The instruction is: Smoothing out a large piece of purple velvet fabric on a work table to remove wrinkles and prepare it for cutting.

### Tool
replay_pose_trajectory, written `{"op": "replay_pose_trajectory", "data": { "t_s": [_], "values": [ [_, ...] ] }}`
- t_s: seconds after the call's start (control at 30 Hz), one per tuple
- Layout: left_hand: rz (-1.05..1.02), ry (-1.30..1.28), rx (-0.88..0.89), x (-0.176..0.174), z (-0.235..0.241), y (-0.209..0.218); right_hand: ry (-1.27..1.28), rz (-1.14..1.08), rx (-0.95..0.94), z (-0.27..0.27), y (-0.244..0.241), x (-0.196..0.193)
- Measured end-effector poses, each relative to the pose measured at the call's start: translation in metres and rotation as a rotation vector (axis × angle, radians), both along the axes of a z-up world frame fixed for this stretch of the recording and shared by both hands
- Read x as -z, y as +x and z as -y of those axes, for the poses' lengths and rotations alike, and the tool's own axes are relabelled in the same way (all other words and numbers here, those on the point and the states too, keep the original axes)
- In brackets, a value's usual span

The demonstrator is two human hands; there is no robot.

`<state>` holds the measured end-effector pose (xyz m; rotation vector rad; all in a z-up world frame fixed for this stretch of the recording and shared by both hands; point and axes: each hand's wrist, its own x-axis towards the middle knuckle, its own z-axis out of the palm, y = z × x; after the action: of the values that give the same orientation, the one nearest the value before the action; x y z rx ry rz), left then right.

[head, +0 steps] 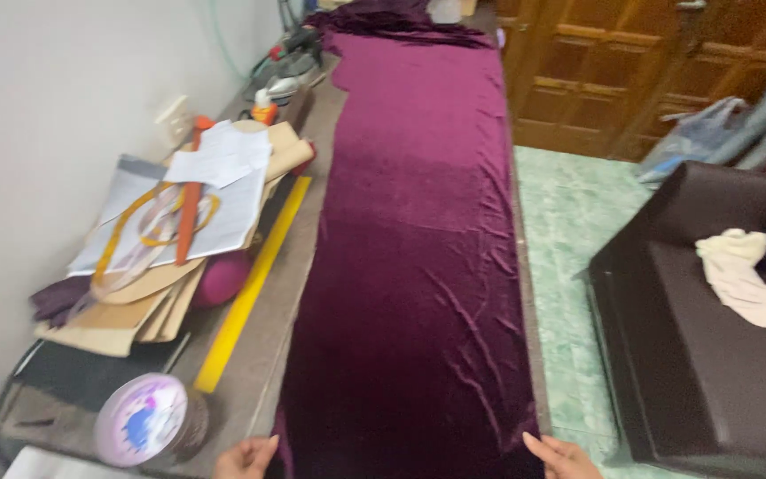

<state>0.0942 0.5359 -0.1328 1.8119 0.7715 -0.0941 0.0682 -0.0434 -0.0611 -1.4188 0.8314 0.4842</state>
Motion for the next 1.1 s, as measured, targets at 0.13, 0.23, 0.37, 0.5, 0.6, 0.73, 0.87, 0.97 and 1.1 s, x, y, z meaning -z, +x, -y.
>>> {"op": "replay_pose_trajectory", "data": {
  "t_s": [0.13,0.23,0.37,0.5,0.6,0.73,0.87,0.97,1.1],
  "values": [
    [-0.040,0.440,0.175,-0.083,0.021,-0.008,-0.035,0.011,-0.009,-0.001,0.001,-0.009],
    [-0.033,0.419,0.235,-0.123,0.038,-0.015,-0.329,-0.033,-0.218,-0.008,0.003,-0.029],
    [0.097,0.468,0.245,-0.146,0.047,-0.023,-0.175,-0.011,-0.021,-0.011,0.003,-0.022],
    [0.171,0.500,0.285,-0.159,0.052,-0.026,-0.143,-0.031,0.041,-0.006,0.005,-0.014],
    [0.222,0.491,0.286,-0.154,0.052,-0.028,-0.179,-0.034,-0.022,-0.001,0.006,-0.008],
    [0.221,0.473,0.271,-0.156,0.053,-0.028,-0.201,-0.001,-0.047,-0.003,0.005,-0.015],
    [0.164,0.452,0.260,-0.151,0.050,-0.028,-0.176,0.000,-0.051,-0.027,0.002,-0.049],
    [0.053,0.364,0.184,-0.125,0.037,-0.019,-0.133,-0.025,0.015,-0.057,0.002,-0.085],
    [-0.042,0.266,0.128,-0.110,0.030,-0.010,0.027,0.021,0.075,-0.075,-0.004,-0.115]
  ]
}}
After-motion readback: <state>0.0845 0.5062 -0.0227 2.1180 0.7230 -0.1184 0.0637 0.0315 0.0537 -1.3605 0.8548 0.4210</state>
